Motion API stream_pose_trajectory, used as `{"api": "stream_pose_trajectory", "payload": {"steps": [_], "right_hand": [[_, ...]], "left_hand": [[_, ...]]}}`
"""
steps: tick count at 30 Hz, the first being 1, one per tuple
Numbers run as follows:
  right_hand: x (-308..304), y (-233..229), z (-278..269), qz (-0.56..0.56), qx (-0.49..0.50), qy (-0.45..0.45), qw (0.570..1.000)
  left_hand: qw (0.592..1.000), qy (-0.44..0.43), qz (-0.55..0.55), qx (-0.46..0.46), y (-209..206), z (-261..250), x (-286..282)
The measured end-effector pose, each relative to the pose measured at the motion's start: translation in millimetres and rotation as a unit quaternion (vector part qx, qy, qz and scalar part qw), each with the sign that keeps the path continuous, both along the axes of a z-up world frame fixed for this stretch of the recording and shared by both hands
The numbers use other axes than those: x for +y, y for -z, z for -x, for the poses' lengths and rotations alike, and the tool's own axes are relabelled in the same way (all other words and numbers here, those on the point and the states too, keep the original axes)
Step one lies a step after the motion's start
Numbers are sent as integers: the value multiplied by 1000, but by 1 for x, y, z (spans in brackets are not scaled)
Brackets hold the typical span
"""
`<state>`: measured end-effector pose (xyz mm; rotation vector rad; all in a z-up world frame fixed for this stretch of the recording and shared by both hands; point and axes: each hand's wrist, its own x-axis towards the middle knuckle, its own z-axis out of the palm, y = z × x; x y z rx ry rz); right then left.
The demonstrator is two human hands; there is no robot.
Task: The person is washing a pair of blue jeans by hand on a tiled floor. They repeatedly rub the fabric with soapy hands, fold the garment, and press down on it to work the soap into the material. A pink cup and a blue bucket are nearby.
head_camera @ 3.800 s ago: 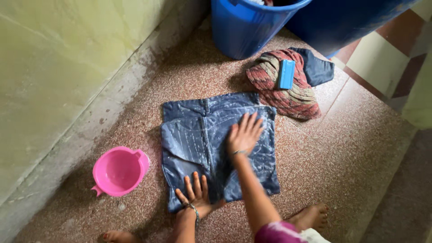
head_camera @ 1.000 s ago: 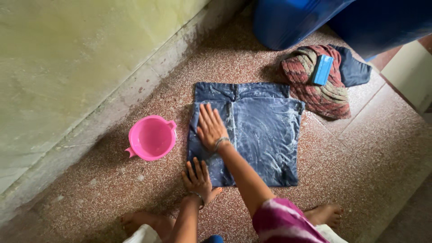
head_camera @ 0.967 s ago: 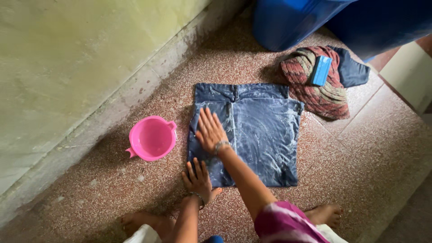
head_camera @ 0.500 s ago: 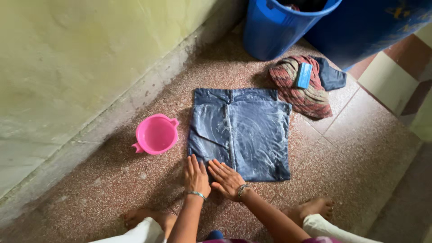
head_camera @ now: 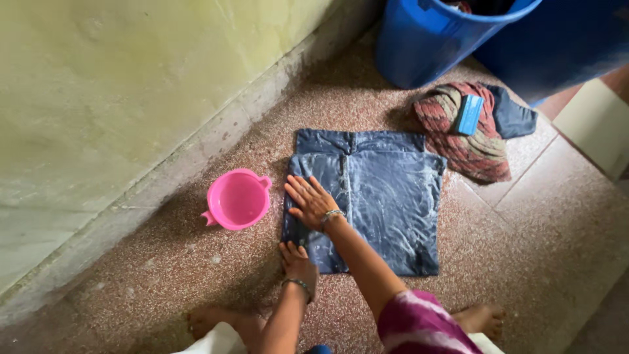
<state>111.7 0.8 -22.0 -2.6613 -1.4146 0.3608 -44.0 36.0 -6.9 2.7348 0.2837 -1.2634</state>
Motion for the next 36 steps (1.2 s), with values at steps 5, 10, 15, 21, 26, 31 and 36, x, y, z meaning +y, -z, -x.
{"api": "stream_pose_trajectory", "payload": {"steps": [5,10,15,21,26,31,36], "right_hand": [[-27,2,38,-69,66,-52,994],[-93,-20,97,-77,238,-38,968],[-75,-15,81,8,130,-73,989],[11,-4,4,-12,-33,-12,999],[4,-10,17,-69,-54,6,996],[-98,-29,89,-61,66,-35,995],[-142,-32,99,-60,-23,-45,997]], "left_hand": [[997,59,12,55,-25,-2,-4],[976,178,0,124,-61,-11,2],[978,179,0,106,-76,-13,3],[995,37,43,80,-93,-12,2],[992,97,8,85,-86,-6,-3],[984,158,-2,87,-87,-11,-2],[985,137,5,104,-97,-17,0]]}}
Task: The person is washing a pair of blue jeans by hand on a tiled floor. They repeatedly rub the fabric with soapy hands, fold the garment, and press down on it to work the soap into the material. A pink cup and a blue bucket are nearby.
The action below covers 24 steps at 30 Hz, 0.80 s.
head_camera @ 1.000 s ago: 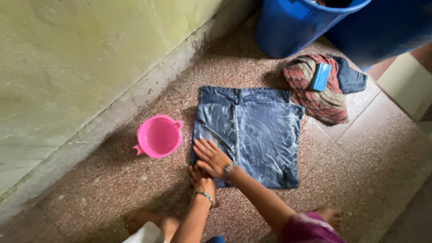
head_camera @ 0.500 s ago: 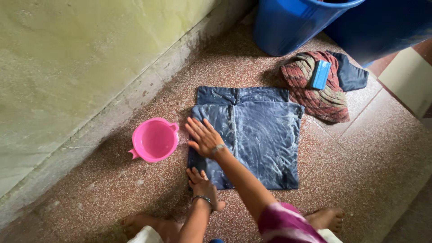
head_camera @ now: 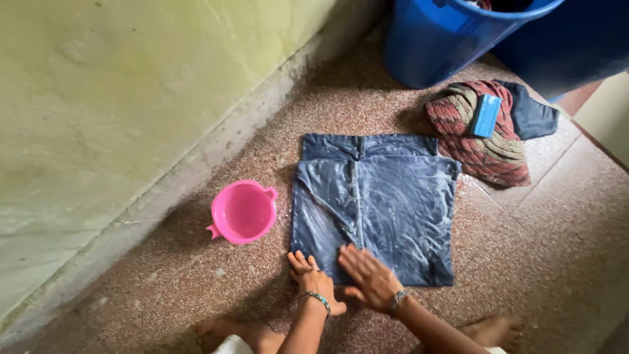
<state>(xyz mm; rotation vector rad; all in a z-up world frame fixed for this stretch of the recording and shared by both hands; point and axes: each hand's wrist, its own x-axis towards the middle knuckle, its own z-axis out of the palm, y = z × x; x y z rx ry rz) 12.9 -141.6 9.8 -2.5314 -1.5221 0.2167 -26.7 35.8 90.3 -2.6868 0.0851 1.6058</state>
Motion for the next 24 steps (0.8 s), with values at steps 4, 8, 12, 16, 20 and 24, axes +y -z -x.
{"api": "stream_pose_trajectory", "payload": {"steps": [4,8,12,16,20,24], "right_hand": [[31,11,-77,-42,-44,109,992],[87,15,-152,-71,-77,193,976],[88,19,-131,-34,-72,223,972],[37,10,-24,23,-36,194,980],[-6,-7,45,60,45,174,982],[12,-1,-7,-15,-29,175,984]], "left_hand": [[1000,-10,1,-24,2,8,-4],[1000,-9,-2,-18,4,4,-1],[1000,-25,3,-9,19,8,-4],[996,11,0,-88,28,13,-3],[999,23,25,-42,4,10,4],[998,31,32,-43,4,9,6]]}}
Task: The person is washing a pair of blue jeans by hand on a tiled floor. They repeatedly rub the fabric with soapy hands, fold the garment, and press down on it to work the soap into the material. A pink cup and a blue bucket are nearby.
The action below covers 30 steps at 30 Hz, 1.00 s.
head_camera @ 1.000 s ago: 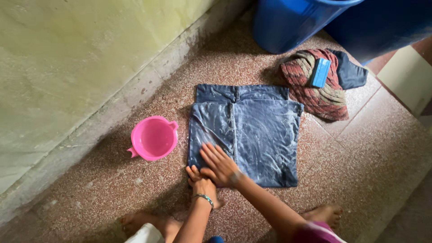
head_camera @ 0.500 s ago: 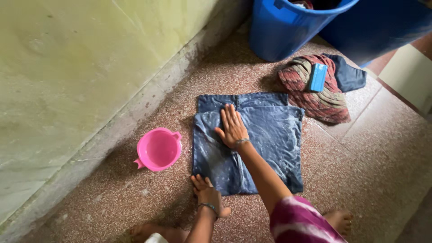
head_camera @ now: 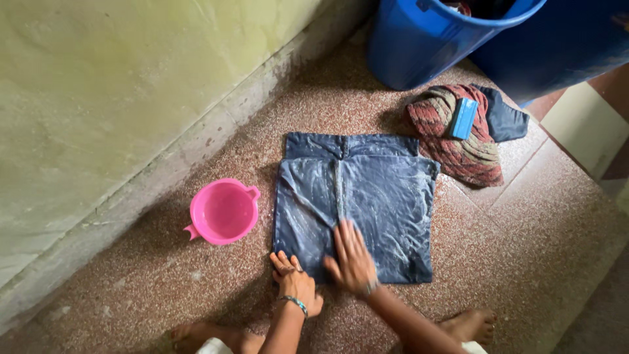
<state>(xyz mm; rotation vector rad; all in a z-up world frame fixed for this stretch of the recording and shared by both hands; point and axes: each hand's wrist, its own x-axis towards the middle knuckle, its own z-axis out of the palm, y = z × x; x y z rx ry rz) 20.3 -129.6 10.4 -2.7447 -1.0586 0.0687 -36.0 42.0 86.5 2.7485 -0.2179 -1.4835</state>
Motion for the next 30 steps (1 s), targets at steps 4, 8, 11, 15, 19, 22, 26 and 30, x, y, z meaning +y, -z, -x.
{"api": "stream_pose_trajectory", "payload": {"steps": [4,8,11,15,19,22,26,30], "right_hand": [[54,12,-105,-56,-13,66,996],[66,20,-165,-56,-39,56,996],[36,25,-185,-8,-27,104,994],[-44,31,-194,-16,-28,194,980],[-101,56,-198,15,-87,359,929],[-94,76,-200,61,-120,439,888],[3,73,-182,141,-169,322,921],[16,15,-179,-4,14,-27,1000]], "left_hand": [[998,-55,0,-22,34,7,-6],[981,-156,-3,-118,80,23,-18],[955,-260,-2,-146,112,19,-30],[939,-310,-2,-151,138,6,-31],[922,-374,7,-101,130,2,-37],[917,-358,-47,-173,142,-7,-41],[930,-340,-37,-132,146,-5,-44],[931,-340,-35,-128,146,-3,-47]]}}
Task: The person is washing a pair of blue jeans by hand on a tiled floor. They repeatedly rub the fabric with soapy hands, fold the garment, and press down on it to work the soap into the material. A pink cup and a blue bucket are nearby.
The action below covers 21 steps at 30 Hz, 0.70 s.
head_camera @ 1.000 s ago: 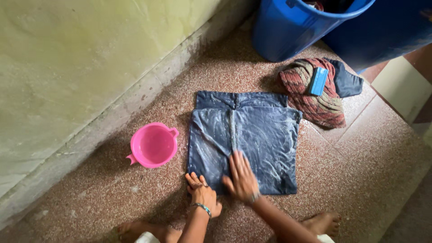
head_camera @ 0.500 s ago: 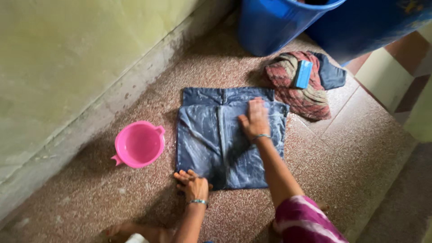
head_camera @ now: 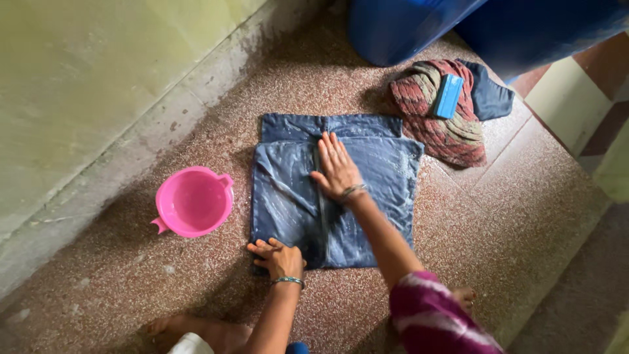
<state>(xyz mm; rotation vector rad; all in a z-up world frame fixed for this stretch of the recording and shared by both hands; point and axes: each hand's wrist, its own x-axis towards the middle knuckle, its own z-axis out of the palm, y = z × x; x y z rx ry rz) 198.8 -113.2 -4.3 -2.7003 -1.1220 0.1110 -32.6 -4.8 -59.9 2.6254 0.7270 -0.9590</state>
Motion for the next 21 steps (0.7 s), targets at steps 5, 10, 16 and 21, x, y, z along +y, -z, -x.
{"api": "stream_pose_trajectory", "payload": {"steps": [5,10,16,21], "right_hand": [[-98,-25,-33,21,-3,190,982],[-156,25,2,4,-125,261,957],[-63,41,106,54,-97,426,898],[-7,16,167,-65,-30,200,977]], "left_hand": [[1000,-19,1,-12,-4,-2,1],[999,0,14,31,-19,-5,0],[993,47,-85,-66,-2,8,1],[999,-10,41,28,-3,6,9]]}}
